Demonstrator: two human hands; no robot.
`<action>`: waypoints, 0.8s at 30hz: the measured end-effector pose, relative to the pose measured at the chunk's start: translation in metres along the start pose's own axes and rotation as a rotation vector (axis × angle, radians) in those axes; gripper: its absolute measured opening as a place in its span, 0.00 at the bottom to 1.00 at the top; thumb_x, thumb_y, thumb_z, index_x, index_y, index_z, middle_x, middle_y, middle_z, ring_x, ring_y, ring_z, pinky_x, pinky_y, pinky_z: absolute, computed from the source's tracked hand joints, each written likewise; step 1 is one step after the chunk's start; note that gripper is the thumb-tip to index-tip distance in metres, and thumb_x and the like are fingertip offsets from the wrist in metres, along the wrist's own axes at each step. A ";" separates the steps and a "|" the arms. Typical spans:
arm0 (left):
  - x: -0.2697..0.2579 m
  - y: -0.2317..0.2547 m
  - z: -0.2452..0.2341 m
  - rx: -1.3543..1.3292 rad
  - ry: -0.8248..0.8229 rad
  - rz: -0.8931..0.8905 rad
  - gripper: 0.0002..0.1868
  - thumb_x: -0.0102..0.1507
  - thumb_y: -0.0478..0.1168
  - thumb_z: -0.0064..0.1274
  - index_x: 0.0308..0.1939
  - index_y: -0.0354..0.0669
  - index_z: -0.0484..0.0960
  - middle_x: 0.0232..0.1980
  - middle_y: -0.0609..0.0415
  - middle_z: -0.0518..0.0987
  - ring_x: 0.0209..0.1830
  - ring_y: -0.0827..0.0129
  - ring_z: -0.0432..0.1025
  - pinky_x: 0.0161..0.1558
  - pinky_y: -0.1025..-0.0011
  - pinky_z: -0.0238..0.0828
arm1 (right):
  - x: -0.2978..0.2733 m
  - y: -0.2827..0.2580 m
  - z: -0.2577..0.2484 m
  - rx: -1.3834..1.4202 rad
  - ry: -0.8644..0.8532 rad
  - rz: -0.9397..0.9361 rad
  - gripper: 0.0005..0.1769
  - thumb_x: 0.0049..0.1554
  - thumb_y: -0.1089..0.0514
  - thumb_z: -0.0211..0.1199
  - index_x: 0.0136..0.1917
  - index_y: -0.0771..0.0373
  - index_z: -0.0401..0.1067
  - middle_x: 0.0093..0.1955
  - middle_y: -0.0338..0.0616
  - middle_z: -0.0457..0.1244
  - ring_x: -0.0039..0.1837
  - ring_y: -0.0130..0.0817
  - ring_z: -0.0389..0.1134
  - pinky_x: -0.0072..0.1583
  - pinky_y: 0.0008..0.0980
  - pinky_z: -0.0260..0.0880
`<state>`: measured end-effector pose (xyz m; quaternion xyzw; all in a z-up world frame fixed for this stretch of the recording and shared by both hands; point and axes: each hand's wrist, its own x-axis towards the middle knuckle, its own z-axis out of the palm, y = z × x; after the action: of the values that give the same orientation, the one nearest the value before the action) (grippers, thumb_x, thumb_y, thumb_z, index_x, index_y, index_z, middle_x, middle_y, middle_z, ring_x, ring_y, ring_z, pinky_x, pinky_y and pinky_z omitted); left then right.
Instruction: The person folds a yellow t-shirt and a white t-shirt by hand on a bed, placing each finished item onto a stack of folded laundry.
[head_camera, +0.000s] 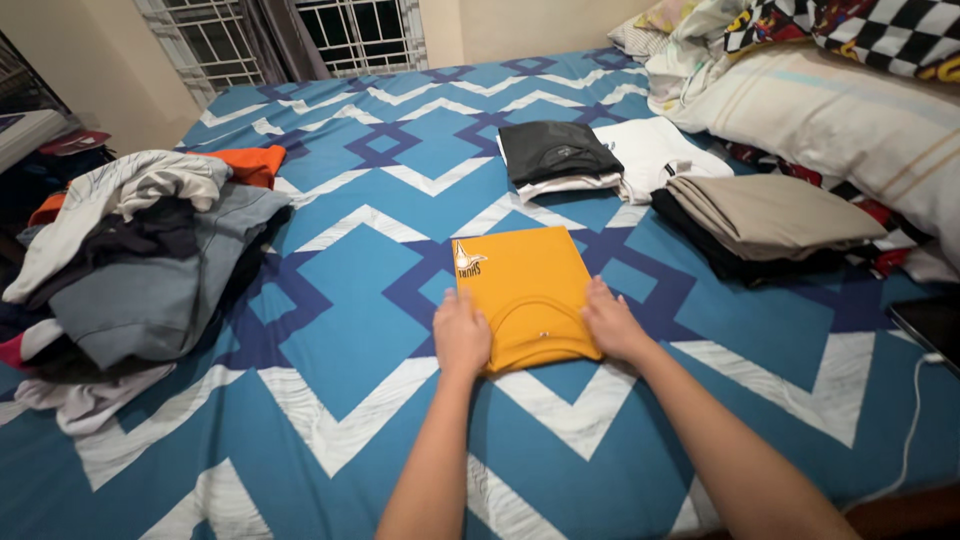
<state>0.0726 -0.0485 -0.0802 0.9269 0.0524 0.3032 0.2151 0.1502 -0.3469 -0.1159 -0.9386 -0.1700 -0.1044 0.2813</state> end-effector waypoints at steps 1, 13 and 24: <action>-0.009 0.003 -0.008 -0.066 0.023 -0.154 0.25 0.64 0.47 0.51 0.62 0.40 0.75 0.64 0.40 0.73 0.63 0.47 0.67 0.65 0.54 0.62 | -0.014 0.001 -0.004 0.155 0.153 0.032 0.29 0.64 0.51 0.51 0.75 0.64 0.60 0.80 0.56 0.53 0.80 0.45 0.53 0.75 0.45 0.52; -0.018 0.021 -0.048 -0.290 0.008 -0.357 0.14 0.57 0.50 0.60 0.34 0.43 0.83 0.37 0.53 0.82 0.44 0.55 0.73 0.48 0.57 0.69 | -0.021 -0.052 -0.041 0.304 0.342 0.342 0.19 0.50 0.49 0.74 0.47 0.66 0.79 0.40 0.47 0.72 0.42 0.35 0.74 0.48 0.34 0.73; -0.016 0.025 -0.056 -0.485 -0.006 -0.470 0.10 0.62 0.48 0.54 0.37 0.46 0.78 0.34 0.55 0.83 0.39 0.58 0.78 0.43 0.59 0.71 | -0.025 -0.054 -0.040 0.325 0.439 0.268 0.10 0.57 0.54 0.69 0.47 0.64 0.80 0.38 0.48 0.71 0.39 0.34 0.72 0.46 0.33 0.70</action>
<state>0.0261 -0.0543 -0.0377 0.8121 0.1906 0.2464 0.4935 0.1027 -0.3334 -0.0639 -0.8503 0.0058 -0.2383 0.4693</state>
